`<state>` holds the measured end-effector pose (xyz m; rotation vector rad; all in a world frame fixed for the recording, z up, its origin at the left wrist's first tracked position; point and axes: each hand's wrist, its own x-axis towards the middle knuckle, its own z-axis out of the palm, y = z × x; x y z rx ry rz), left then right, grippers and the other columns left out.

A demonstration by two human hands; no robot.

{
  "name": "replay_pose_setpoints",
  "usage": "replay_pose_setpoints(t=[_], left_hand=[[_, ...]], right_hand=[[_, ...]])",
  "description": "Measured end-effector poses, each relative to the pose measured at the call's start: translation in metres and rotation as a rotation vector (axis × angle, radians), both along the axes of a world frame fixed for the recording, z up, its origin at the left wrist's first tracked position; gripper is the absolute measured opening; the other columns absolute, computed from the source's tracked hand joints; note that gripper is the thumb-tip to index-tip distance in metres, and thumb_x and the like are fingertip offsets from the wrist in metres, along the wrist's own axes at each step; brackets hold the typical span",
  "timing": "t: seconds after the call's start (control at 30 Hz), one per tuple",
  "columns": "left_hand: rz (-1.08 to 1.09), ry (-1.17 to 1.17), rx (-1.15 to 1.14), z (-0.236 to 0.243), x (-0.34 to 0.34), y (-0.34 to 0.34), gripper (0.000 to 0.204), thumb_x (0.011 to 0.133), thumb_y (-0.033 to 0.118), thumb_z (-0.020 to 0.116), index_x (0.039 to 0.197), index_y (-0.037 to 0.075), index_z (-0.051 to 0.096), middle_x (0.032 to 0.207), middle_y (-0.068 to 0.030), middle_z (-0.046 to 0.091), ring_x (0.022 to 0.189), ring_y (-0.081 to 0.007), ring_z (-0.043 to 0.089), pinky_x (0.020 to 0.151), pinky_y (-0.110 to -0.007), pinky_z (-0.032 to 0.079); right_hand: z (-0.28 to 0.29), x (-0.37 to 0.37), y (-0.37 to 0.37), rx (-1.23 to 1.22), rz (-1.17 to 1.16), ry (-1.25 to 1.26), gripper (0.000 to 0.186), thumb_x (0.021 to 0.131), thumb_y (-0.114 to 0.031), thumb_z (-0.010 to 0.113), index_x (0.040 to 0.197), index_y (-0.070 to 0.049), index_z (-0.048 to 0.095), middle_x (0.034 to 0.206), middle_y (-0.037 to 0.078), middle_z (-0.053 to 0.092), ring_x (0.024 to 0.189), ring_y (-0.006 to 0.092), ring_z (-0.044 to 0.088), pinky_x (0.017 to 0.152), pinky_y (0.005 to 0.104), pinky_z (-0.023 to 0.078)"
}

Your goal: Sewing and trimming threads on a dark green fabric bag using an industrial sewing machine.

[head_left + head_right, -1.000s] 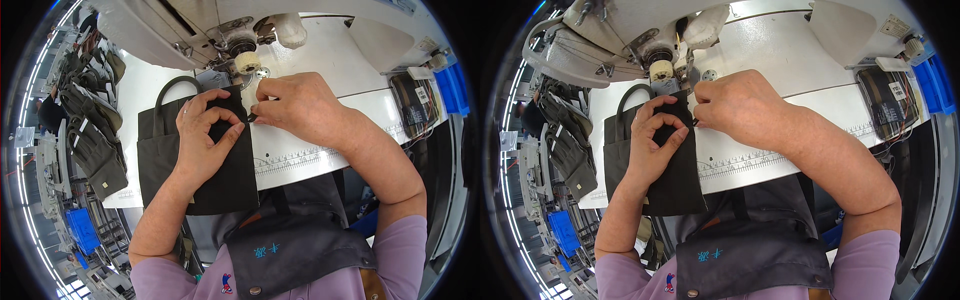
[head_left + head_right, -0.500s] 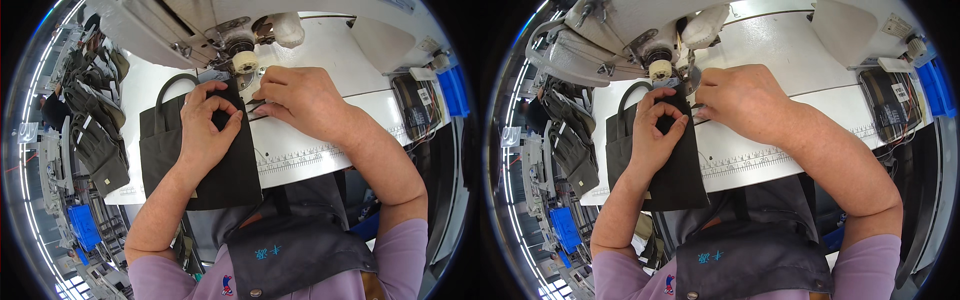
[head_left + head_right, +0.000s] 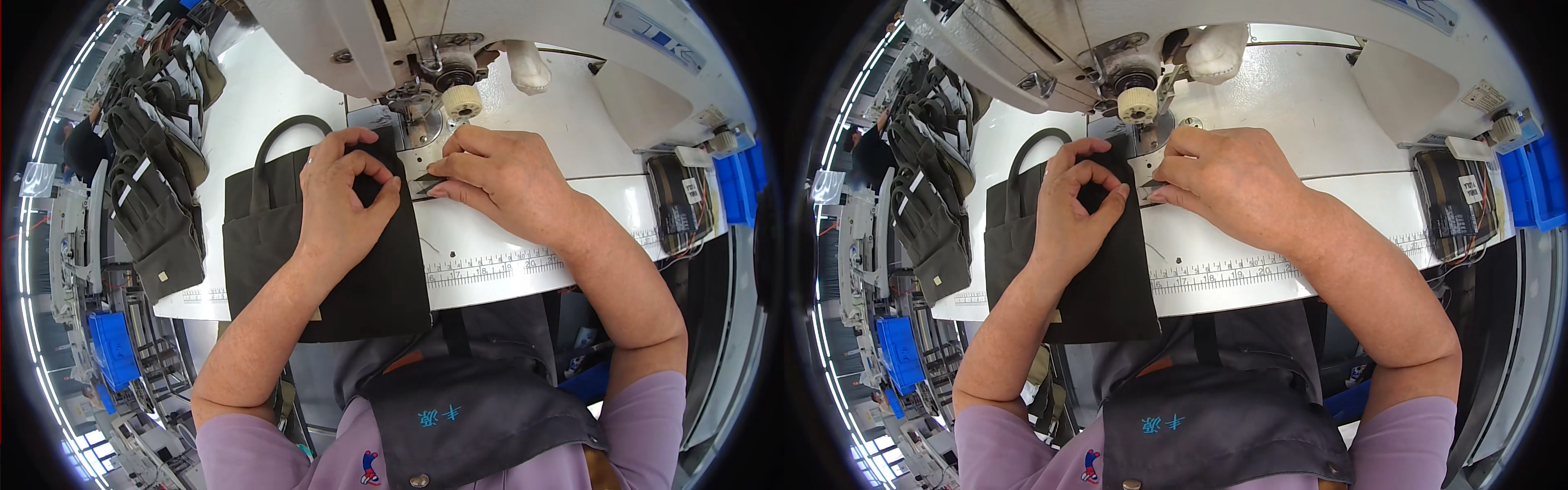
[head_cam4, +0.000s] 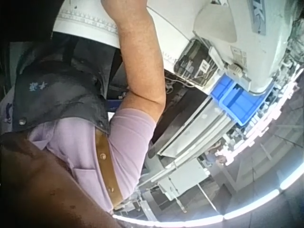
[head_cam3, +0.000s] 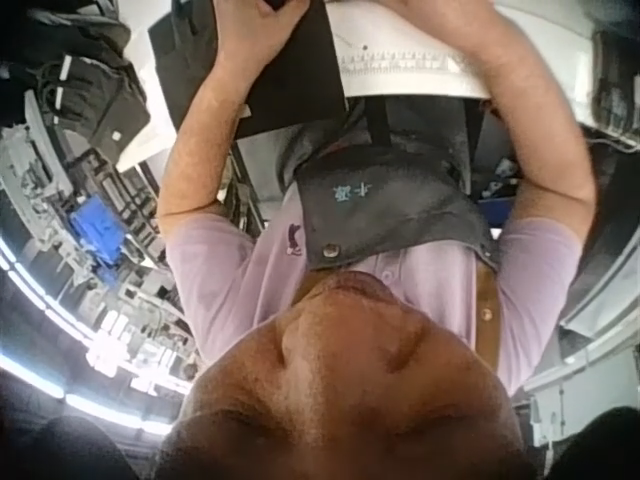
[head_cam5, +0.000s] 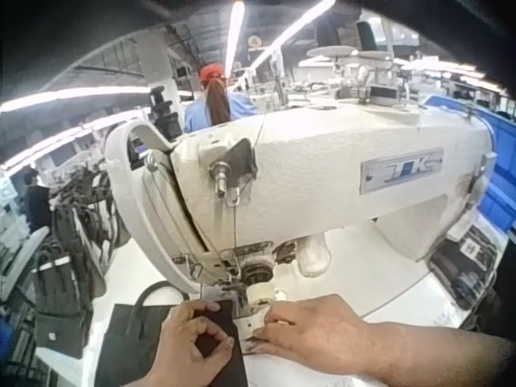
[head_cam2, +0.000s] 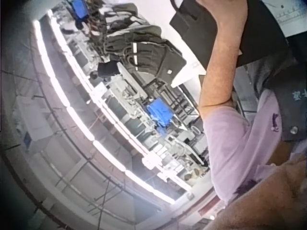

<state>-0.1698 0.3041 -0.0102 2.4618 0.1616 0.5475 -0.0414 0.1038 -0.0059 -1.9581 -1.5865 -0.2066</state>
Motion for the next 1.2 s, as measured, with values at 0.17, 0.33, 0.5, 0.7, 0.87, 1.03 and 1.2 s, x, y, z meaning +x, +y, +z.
replay_pose_setpoints(t=[0.17,0.33,0.5,0.7,0.87,1.03,1.2], left_hand=[[-0.011,-0.008,0.021,-0.001,0.014,0.000,0.010,0.076,0.011,0.077,0.078,0.005,0.068,0.125,-0.0110,0.062,0.118,-0.0306,0.056,0.103,-0.041,0.041],[-0.018,0.010,0.007,-0.001,0.022,0.000,0.011,0.078,0.010,0.077,0.080,0.004,0.068,0.126,-0.0107,0.063,0.121,-0.0295,0.055,0.106,-0.040,0.040],[-0.024,-0.008,0.057,-0.002,0.023,0.000,0.011,0.077,0.010,0.077,0.081,0.004,0.068,0.126,-0.0118,0.063,0.121,-0.0319,0.057,0.103,-0.041,0.043],[-0.033,-0.053,0.011,-0.003,0.022,0.001,0.008,0.080,0.013,0.075,0.083,0.008,0.071,0.128,-0.0095,0.062,0.116,-0.0310,0.057,0.100,-0.046,0.038],[-0.164,-0.031,0.281,0.011,0.005,0.007,0.021,0.085,0.018,0.076,0.103,0.006,0.072,0.136,-0.0127,0.059,0.128,-0.0342,0.054,0.108,-0.049,0.041],[-0.269,0.085,0.438,0.011,-0.018,0.006,0.045,0.093,0.031,0.070,0.133,0.011,0.065,0.149,-0.0125,0.051,0.139,-0.0356,0.046,0.116,-0.059,0.032],[-0.274,0.154,0.396,0.009,-0.020,0.008,0.051,0.096,0.033,0.066,0.142,0.013,0.057,0.152,-0.0128,0.047,0.143,-0.0360,0.044,0.118,-0.061,0.030]], right_hand=[[0.000,0.000,0.002,-0.026,-0.032,-0.023,0.021,0.083,-0.023,0.079,0.097,-0.008,0.074,0.094,0.003,0.066,0.075,0.0236,0.068,0.066,0.0362,0.055],[-0.003,0.002,0.003,0.019,-0.076,-0.064,0.022,0.083,-0.025,0.079,0.098,-0.009,0.075,0.095,0.003,0.067,0.076,0.0234,0.069,0.065,0.0360,0.055],[-0.006,0.003,0.006,0.010,-0.093,-0.076,0.021,0.084,-0.025,0.078,0.097,-0.010,0.075,0.095,0.002,0.067,0.075,0.0233,0.068,0.064,0.0359,0.055],[-0.005,0.002,0.010,0.002,-0.084,-0.089,0.026,0.086,-0.031,0.076,0.089,-0.006,0.072,0.094,0.005,0.065,0.074,0.0261,0.068,0.062,0.0394,0.054],[-0.005,0.001,0.009,-0.013,-0.098,-0.111,0.025,0.086,-0.030,0.075,0.088,-0.005,0.070,0.093,0.006,0.064,0.073,0.0266,0.068,0.061,0.0400,0.054],[-0.001,-0.002,0.010,-0.045,-0.115,-0.152,0.021,0.086,-0.025,0.077,0.095,-0.006,0.074,0.091,0.003,0.062,0.071,0.0218,0.067,0.061,0.0354,0.053],[-0.001,-0.004,0.009,-0.061,-0.128,-0.162,0.021,0.086,-0.025,0.077,0.096,-0.006,0.074,0.091,0.002,0.062,0.071,0.0214,0.067,0.060,0.0355,0.053]])
